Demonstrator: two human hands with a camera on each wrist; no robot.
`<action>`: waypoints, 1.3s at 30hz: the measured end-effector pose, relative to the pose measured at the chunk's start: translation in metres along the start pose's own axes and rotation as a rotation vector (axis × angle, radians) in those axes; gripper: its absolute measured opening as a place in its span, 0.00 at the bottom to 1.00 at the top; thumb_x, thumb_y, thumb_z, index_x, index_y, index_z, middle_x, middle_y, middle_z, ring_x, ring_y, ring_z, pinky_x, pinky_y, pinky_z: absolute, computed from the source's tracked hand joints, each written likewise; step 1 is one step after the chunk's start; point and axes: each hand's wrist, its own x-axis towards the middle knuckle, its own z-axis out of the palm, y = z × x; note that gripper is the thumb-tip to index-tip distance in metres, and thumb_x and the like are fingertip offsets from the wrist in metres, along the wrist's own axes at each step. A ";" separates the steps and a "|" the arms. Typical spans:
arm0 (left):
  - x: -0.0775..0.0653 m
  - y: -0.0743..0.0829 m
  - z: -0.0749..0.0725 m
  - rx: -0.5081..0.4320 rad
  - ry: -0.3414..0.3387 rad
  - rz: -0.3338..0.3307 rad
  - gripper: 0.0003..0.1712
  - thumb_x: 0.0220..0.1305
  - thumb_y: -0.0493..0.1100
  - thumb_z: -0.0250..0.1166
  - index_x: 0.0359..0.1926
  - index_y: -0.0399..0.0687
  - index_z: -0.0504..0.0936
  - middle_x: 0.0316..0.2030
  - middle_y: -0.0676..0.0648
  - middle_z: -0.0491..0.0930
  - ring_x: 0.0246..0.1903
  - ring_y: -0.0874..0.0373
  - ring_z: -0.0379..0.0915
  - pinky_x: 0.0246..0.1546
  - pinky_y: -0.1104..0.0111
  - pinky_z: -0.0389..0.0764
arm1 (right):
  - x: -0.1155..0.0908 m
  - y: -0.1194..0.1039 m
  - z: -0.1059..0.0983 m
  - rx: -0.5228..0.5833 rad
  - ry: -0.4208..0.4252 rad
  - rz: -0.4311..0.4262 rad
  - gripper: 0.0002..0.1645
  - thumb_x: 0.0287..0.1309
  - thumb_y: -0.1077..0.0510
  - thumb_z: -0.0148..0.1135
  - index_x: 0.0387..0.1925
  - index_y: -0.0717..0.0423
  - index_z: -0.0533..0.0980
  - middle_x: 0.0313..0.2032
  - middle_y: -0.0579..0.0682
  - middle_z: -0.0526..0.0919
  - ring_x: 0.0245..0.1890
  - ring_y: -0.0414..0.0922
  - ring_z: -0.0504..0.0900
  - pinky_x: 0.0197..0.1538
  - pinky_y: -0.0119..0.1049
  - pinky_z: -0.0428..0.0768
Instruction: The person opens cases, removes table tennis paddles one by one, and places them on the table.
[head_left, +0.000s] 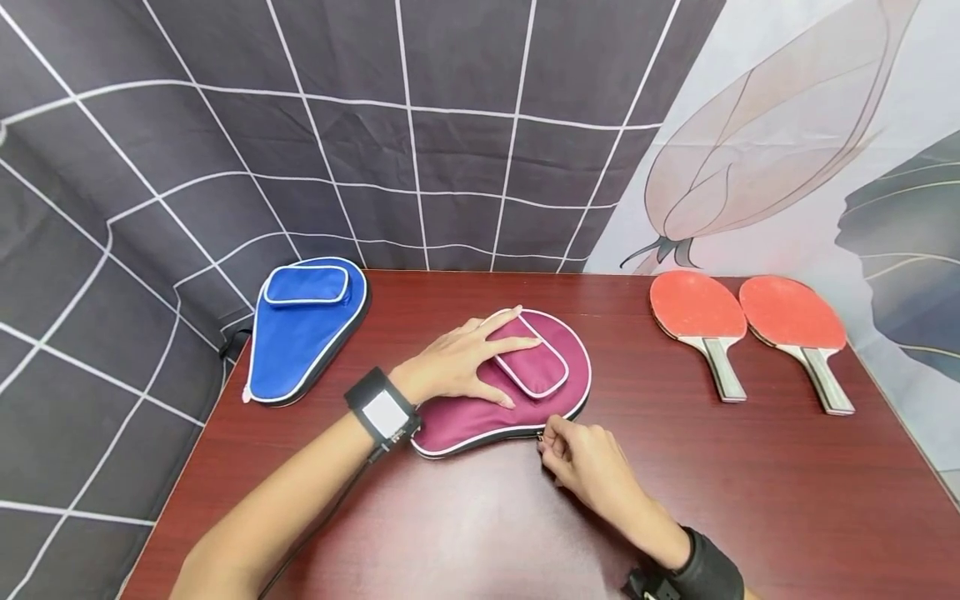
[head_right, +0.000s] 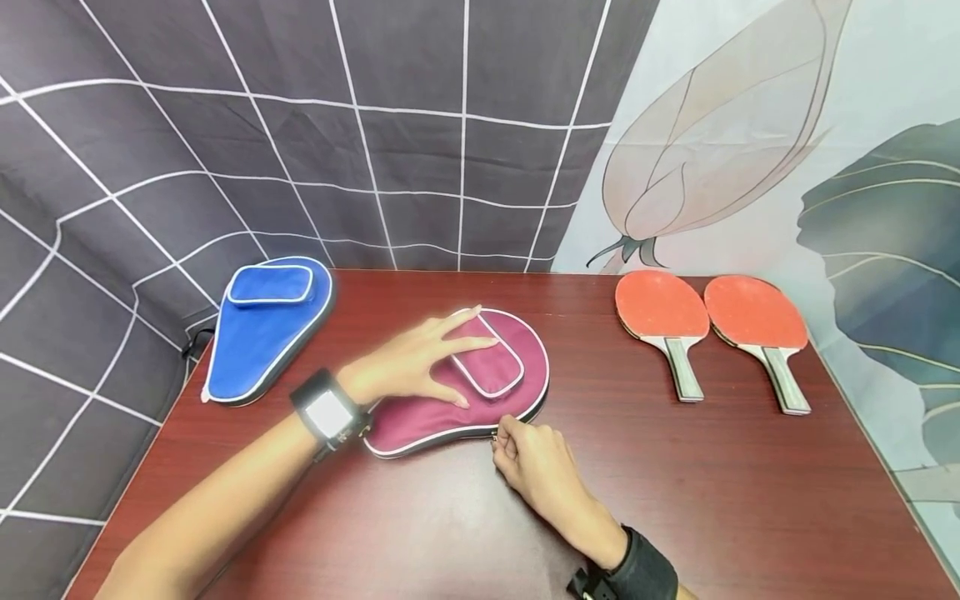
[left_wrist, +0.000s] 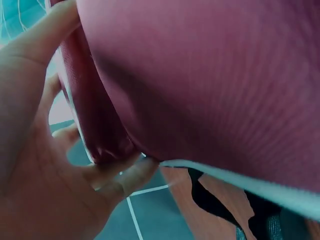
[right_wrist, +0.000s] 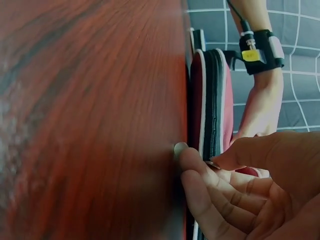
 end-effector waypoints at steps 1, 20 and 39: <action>0.000 0.000 0.000 0.000 0.004 -0.007 0.52 0.44 0.74 0.69 0.71 0.76 0.59 0.75 0.49 0.46 0.60 0.48 0.62 0.53 0.52 0.72 | 0.000 -0.001 0.001 0.009 -0.005 -0.005 0.17 0.46 0.65 0.69 0.21 0.42 0.71 0.13 0.27 0.69 0.12 0.21 0.65 0.20 0.25 0.67; -0.001 0.034 0.003 0.062 0.037 -0.275 0.52 0.44 0.76 0.67 0.71 0.76 0.60 0.75 0.48 0.45 0.42 0.47 0.71 0.25 0.62 0.76 | -0.001 -0.005 0.006 0.080 -0.019 -0.063 0.17 0.49 0.66 0.67 0.22 0.42 0.70 0.13 0.27 0.71 0.12 0.20 0.68 0.20 0.20 0.67; 0.003 0.040 0.016 0.246 0.114 -0.548 0.55 0.41 0.85 0.56 0.72 0.79 0.56 0.73 0.43 0.50 0.47 0.41 0.73 0.40 0.51 0.65 | -0.004 -0.012 0.003 0.191 -0.149 -0.113 0.11 0.56 0.64 0.65 0.25 0.46 0.74 0.13 0.29 0.72 0.13 0.22 0.70 0.20 0.20 0.69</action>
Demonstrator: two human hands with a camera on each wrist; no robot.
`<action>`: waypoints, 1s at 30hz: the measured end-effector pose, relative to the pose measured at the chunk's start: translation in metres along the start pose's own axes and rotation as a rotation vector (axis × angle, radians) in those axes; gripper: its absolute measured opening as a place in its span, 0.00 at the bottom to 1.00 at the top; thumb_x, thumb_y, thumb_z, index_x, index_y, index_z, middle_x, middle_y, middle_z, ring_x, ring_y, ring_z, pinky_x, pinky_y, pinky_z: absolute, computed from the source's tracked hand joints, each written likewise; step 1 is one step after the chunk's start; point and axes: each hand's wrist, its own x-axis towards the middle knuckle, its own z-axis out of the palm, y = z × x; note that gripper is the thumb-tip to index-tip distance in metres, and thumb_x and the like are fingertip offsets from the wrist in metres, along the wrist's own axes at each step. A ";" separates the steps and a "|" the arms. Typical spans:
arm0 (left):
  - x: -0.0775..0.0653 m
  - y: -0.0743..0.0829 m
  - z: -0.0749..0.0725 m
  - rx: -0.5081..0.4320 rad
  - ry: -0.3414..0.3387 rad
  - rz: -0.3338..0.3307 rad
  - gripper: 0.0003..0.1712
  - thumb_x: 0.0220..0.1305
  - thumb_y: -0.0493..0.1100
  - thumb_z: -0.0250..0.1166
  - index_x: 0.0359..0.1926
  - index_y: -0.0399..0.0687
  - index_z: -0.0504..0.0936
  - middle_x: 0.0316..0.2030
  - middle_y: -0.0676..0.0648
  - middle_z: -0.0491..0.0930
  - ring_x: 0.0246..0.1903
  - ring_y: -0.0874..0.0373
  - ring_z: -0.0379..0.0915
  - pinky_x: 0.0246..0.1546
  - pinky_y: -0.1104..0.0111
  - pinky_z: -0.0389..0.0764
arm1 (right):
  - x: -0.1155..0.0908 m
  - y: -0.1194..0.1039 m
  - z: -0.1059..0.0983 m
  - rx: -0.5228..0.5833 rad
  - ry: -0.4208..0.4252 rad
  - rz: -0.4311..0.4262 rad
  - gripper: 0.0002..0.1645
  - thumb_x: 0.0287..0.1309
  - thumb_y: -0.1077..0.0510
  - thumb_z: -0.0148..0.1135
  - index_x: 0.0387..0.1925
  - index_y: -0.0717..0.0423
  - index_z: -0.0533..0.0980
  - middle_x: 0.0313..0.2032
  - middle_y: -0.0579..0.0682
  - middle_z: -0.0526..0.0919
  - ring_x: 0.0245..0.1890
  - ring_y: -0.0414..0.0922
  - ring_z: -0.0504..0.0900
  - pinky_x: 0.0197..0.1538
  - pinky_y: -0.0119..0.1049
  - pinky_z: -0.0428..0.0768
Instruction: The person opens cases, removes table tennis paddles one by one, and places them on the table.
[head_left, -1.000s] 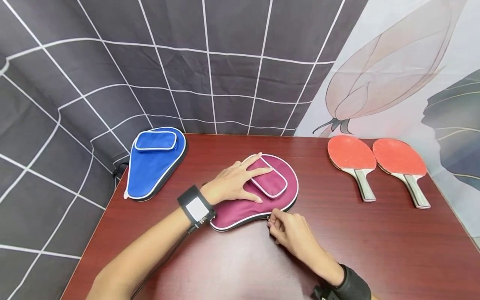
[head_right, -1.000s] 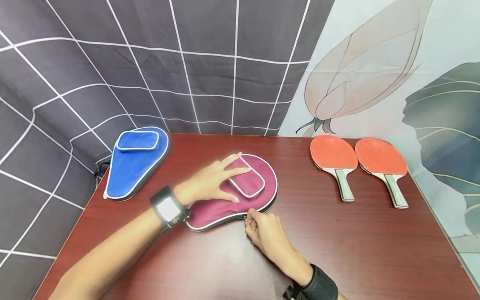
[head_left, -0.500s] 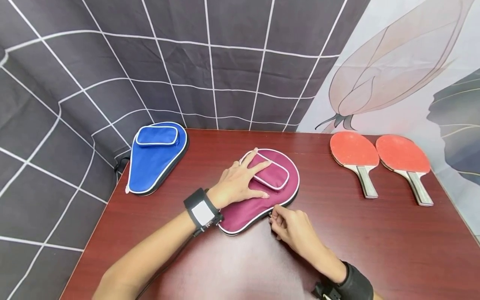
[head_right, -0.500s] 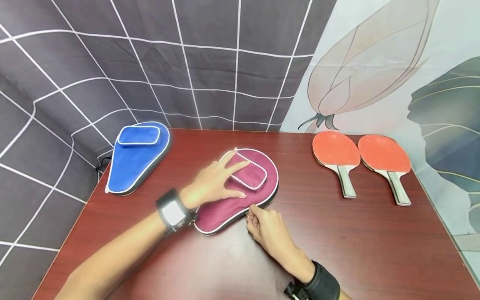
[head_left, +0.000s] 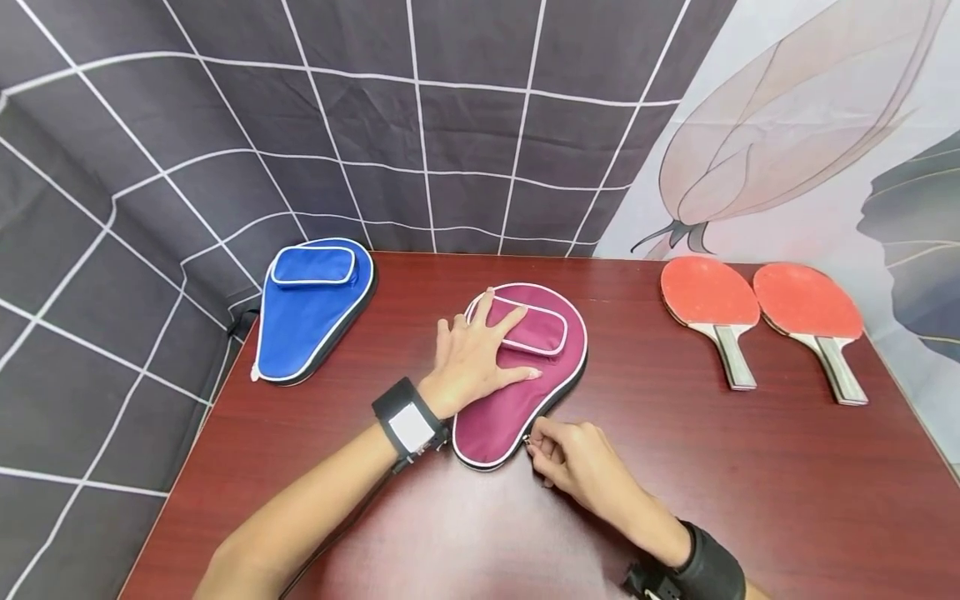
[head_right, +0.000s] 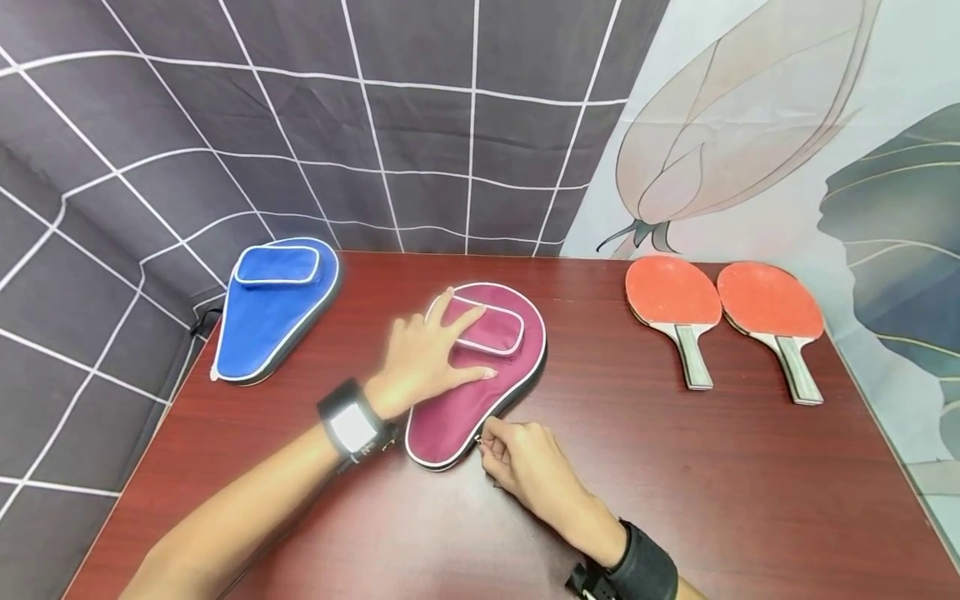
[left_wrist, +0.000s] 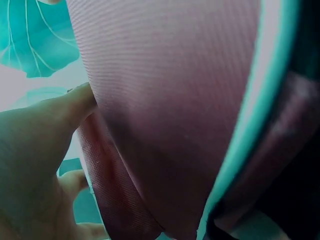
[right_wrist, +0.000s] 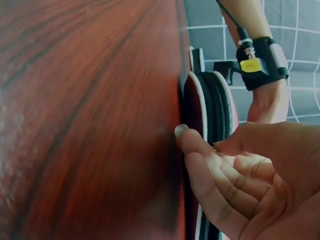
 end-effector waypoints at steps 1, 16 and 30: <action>0.001 0.000 0.001 0.014 0.000 -0.010 0.55 0.41 0.86 0.55 0.72 0.79 0.56 0.73 0.43 0.51 0.47 0.41 0.73 0.41 0.51 0.64 | 0.000 -0.001 0.000 0.000 -0.007 -0.004 0.12 0.56 0.64 0.65 0.25 0.45 0.74 0.13 0.29 0.72 0.13 0.22 0.70 0.20 0.19 0.69; 0.008 0.007 0.001 0.127 0.037 -0.092 0.56 0.40 0.89 0.47 0.71 0.75 0.60 0.67 0.40 0.61 0.44 0.38 0.73 0.47 0.45 0.61 | -0.007 -0.015 -0.007 0.029 -0.071 -0.038 0.14 0.51 0.67 0.64 0.21 0.45 0.74 0.13 0.30 0.71 0.13 0.21 0.70 0.20 0.18 0.69; -0.007 -0.006 -0.029 0.001 0.051 0.156 0.59 0.42 0.84 0.57 0.74 0.79 0.45 0.75 0.42 0.42 0.72 0.37 0.42 0.62 0.32 0.37 | -0.011 -0.018 -0.003 -0.116 -0.020 0.118 0.13 0.43 0.64 0.66 0.21 0.43 0.73 0.14 0.29 0.69 0.16 0.23 0.67 0.21 0.21 0.69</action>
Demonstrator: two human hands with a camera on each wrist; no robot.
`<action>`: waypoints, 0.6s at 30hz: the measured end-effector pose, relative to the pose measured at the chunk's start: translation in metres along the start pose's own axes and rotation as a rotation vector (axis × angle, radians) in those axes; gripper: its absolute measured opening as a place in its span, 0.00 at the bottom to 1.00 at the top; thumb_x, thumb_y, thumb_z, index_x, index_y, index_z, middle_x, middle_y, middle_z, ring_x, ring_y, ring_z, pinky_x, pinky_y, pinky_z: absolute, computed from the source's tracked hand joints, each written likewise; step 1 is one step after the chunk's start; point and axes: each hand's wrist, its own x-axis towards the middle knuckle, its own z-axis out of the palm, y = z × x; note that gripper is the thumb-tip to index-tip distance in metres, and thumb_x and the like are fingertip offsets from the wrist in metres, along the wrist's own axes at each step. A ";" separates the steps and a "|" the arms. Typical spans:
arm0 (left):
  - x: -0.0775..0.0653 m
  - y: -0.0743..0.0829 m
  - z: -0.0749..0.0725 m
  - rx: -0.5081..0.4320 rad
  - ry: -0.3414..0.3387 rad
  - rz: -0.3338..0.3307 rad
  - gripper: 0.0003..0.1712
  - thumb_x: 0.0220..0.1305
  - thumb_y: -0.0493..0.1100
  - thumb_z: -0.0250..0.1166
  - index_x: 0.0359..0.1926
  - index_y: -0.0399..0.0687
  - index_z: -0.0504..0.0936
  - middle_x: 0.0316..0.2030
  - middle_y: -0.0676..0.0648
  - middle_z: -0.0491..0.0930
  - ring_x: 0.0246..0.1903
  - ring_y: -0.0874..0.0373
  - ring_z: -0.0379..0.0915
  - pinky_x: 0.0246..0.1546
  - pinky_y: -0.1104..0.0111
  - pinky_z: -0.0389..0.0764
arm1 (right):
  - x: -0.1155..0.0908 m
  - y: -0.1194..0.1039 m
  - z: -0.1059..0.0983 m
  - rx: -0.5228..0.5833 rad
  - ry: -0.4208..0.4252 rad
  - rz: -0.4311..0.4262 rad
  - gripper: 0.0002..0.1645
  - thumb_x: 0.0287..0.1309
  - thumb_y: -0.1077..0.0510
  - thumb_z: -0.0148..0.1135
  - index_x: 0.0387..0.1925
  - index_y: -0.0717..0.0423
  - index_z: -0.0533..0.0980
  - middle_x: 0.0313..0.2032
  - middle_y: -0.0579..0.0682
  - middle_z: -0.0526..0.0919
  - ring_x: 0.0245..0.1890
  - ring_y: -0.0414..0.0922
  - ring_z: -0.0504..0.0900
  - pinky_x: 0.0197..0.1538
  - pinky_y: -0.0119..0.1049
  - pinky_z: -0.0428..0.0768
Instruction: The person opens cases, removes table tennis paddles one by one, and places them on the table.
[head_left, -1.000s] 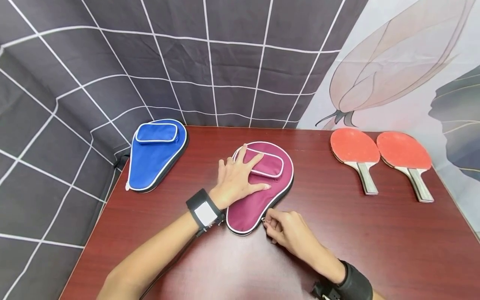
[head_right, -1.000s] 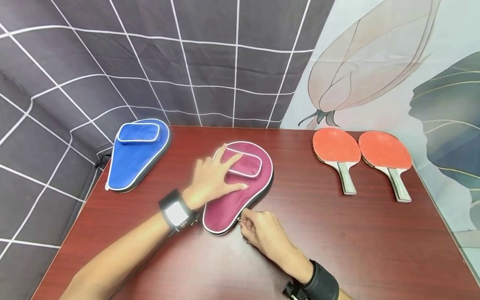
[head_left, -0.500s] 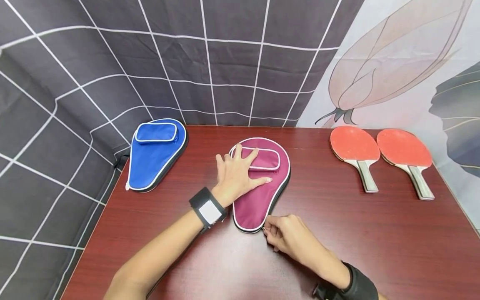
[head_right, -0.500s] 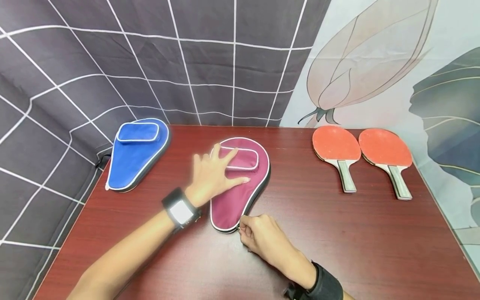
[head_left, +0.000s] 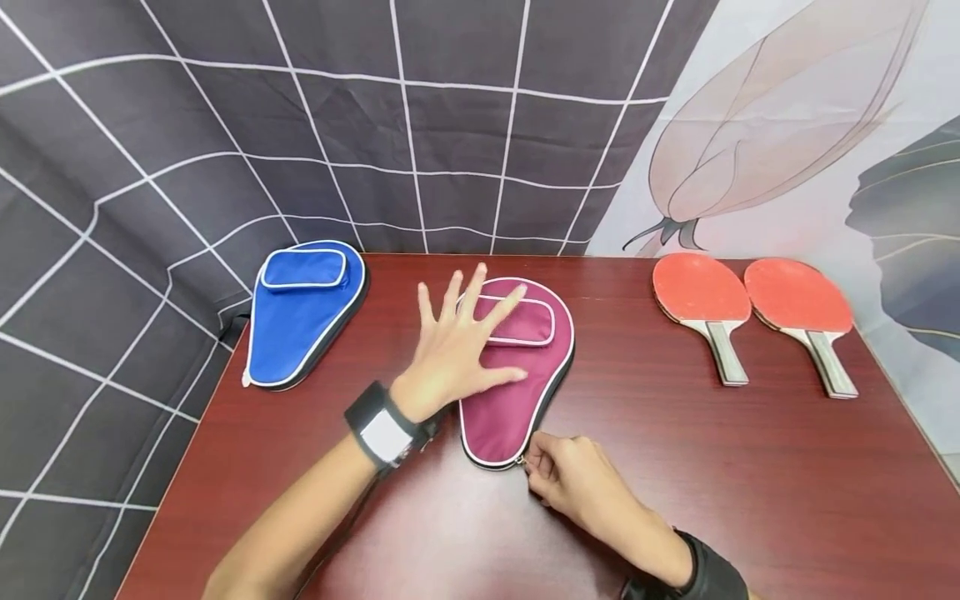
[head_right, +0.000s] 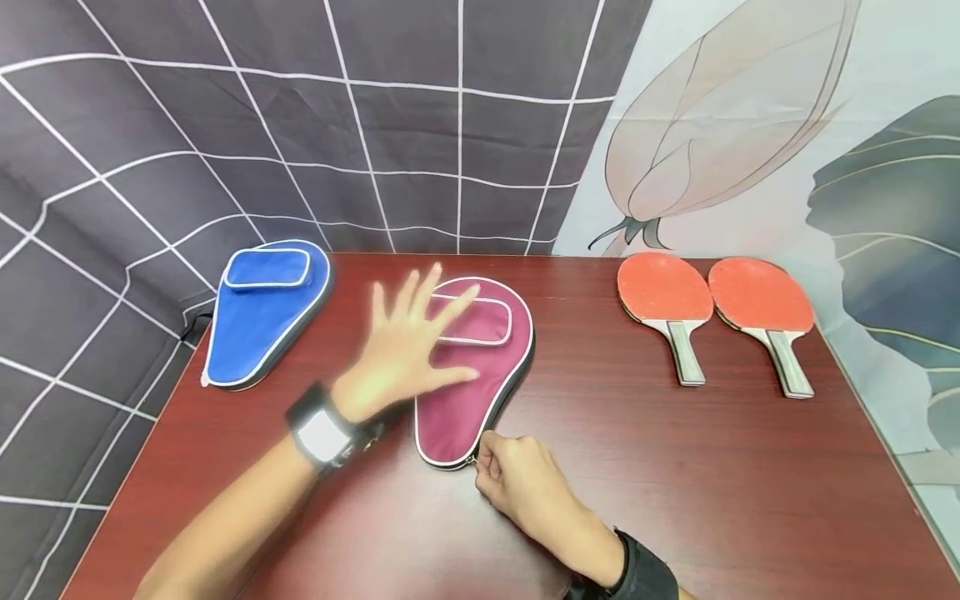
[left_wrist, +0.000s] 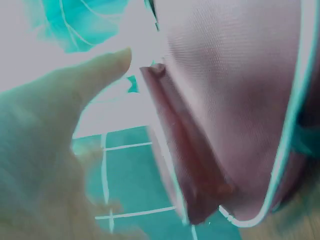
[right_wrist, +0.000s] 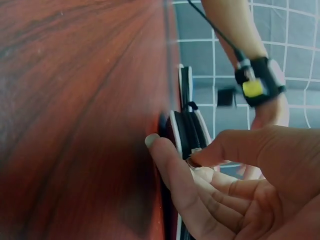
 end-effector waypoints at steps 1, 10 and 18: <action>-0.006 -0.003 -0.001 -0.009 0.029 0.088 0.59 0.42 0.83 0.59 0.74 0.78 0.47 0.75 0.42 0.42 0.72 0.37 0.38 0.63 0.34 0.36 | 0.000 0.000 0.000 -0.001 0.002 -0.003 0.13 0.42 0.64 0.66 0.21 0.44 0.72 0.15 0.29 0.69 0.16 0.24 0.67 0.21 0.22 0.69; -0.036 -0.010 0.023 -0.072 -0.027 0.327 0.47 0.49 0.80 0.57 0.69 0.74 0.65 0.75 0.46 0.48 0.73 0.40 0.36 0.66 0.40 0.48 | -0.001 0.004 -0.008 -0.017 -0.010 -0.001 0.17 0.38 0.65 0.66 0.18 0.41 0.68 0.14 0.29 0.67 0.16 0.25 0.66 0.20 0.23 0.68; -0.034 -0.005 0.036 -0.061 0.007 0.236 0.49 0.47 0.84 0.53 0.70 0.77 0.62 0.76 0.50 0.45 0.74 0.44 0.32 0.60 0.46 0.64 | -0.004 0.000 -0.008 -0.022 -0.025 -0.014 0.18 0.41 0.66 0.65 0.18 0.41 0.68 0.14 0.30 0.67 0.16 0.26 0.67 0.20 0.23 0.68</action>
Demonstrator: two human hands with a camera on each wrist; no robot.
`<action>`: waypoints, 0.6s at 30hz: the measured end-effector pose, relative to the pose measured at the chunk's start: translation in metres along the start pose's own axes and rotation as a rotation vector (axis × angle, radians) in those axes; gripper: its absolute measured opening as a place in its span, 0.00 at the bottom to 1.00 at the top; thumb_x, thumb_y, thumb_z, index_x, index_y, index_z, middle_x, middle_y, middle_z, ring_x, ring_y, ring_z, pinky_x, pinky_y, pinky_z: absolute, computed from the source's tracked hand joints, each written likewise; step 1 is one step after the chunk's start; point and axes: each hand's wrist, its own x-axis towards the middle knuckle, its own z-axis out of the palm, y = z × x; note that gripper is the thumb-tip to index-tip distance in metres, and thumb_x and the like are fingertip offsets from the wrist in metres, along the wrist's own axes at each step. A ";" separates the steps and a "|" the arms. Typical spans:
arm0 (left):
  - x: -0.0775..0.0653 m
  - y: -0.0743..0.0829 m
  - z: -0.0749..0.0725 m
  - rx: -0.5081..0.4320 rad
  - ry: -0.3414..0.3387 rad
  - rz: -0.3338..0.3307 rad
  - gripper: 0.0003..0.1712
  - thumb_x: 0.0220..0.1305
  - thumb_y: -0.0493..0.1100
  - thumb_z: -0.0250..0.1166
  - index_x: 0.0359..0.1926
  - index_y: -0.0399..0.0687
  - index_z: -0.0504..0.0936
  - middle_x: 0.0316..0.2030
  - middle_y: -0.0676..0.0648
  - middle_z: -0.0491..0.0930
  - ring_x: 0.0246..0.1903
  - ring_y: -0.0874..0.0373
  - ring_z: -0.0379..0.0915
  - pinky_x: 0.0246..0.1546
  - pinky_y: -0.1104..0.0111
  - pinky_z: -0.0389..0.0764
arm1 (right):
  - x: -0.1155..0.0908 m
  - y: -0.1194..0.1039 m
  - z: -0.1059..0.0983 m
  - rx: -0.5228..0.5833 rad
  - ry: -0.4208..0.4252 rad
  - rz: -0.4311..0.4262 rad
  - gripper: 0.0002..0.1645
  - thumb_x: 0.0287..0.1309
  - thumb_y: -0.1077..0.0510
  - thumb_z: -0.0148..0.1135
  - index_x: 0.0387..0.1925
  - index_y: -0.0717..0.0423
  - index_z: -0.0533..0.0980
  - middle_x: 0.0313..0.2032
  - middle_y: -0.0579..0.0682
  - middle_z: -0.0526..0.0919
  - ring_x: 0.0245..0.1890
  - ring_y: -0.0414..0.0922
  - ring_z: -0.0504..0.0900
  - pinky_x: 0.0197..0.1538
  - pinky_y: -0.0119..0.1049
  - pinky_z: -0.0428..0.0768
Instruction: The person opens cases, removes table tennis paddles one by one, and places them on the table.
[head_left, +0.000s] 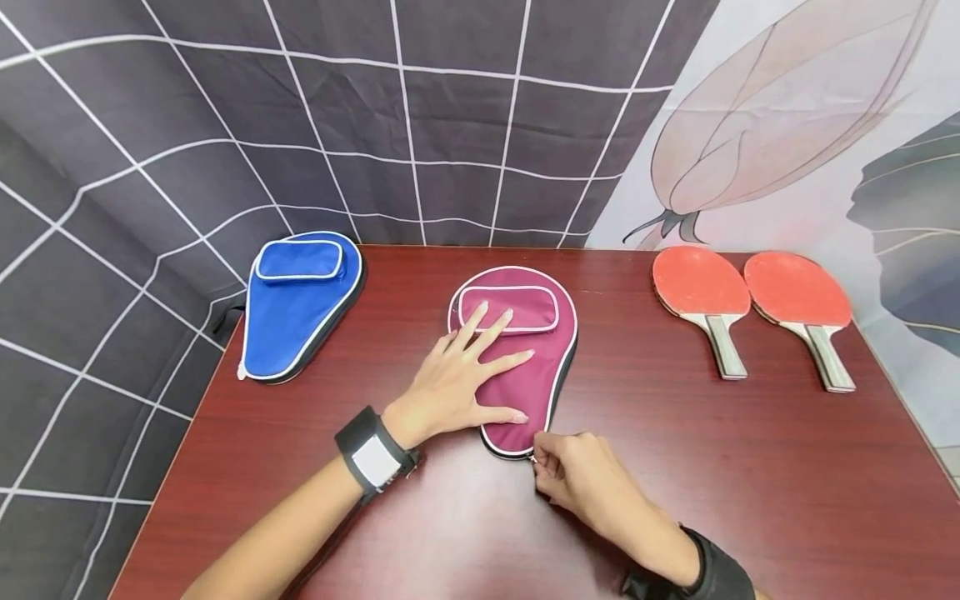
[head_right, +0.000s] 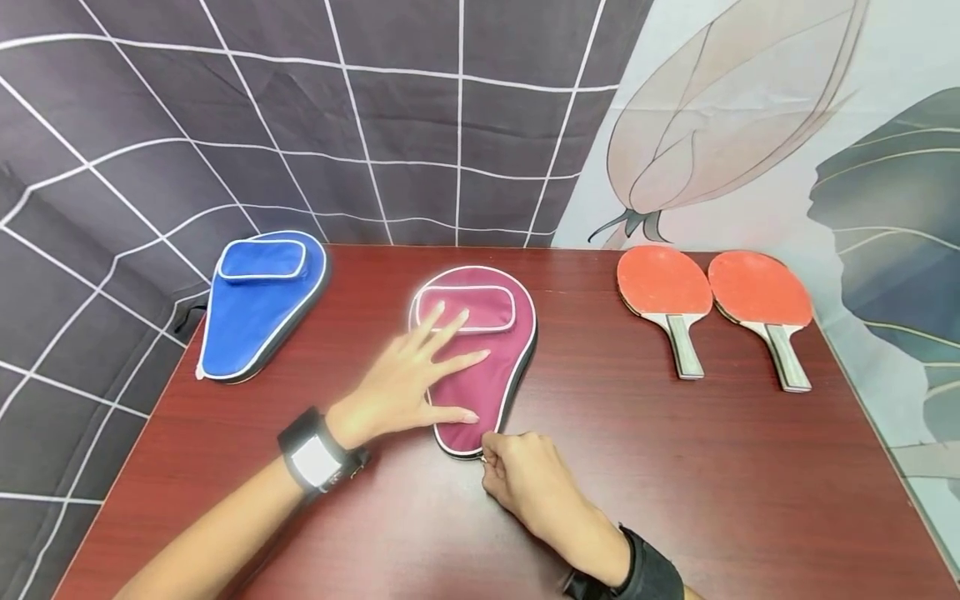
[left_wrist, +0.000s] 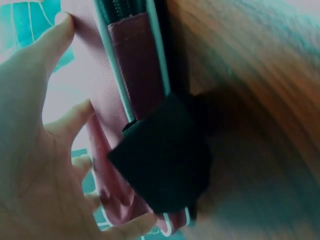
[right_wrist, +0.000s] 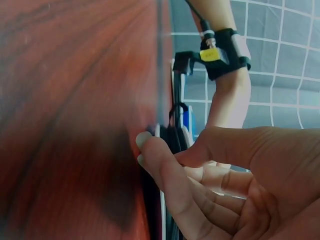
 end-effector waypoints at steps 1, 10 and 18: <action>0.000 0.001 0.000 0.004 0.001 -0.011 0.49 0.47 0.84 0.52 0.70 0.77 0.61 0.76 0.51 0.45 0.74 0.45 0.32 0.59 0.47 0.65 | 0.000 -0.001 0.000 0.000 -0.005 0.001 0.17 0.42 0.65 0.65 0.19 0.41 0.69 0.15 0.30 0.68 0.16 0.25 0.67 0.20 0.23 0.68; 0.002 0.005 -0.003 0.006 0.031 0.004 0.47 0.47 0.82 0.55 0.69 0.75 0.64 0.75 0.49 0.49 0.74 0.45 0.36 0.53 0.50 0.72 | -0.005 -0.015 0.011 -0.016 0.043 -0.032 0.15 0.43 0.67 0.65 0.21 0.45 0.71 0.15 0.30 0.70 0.17 0.24 0.67 0.21 0.21 0.67; 0.000 0.002 0.005 0.022 0.106 0.049 0.45 0.50 0.81 0.54 0.68 0.76 0.66 0.74 0.47 0.51 0.72 0.42 0.44 0.49 0.50 0.72 | 0.000 -0.023 0.031 -0.099 0.117 -0.079 0.10 0.50 0.61 0.71 0.24 0.46 0.76 0.16 0.31 0.71 0.18 0.27 0.71 0.23 0.28 0.73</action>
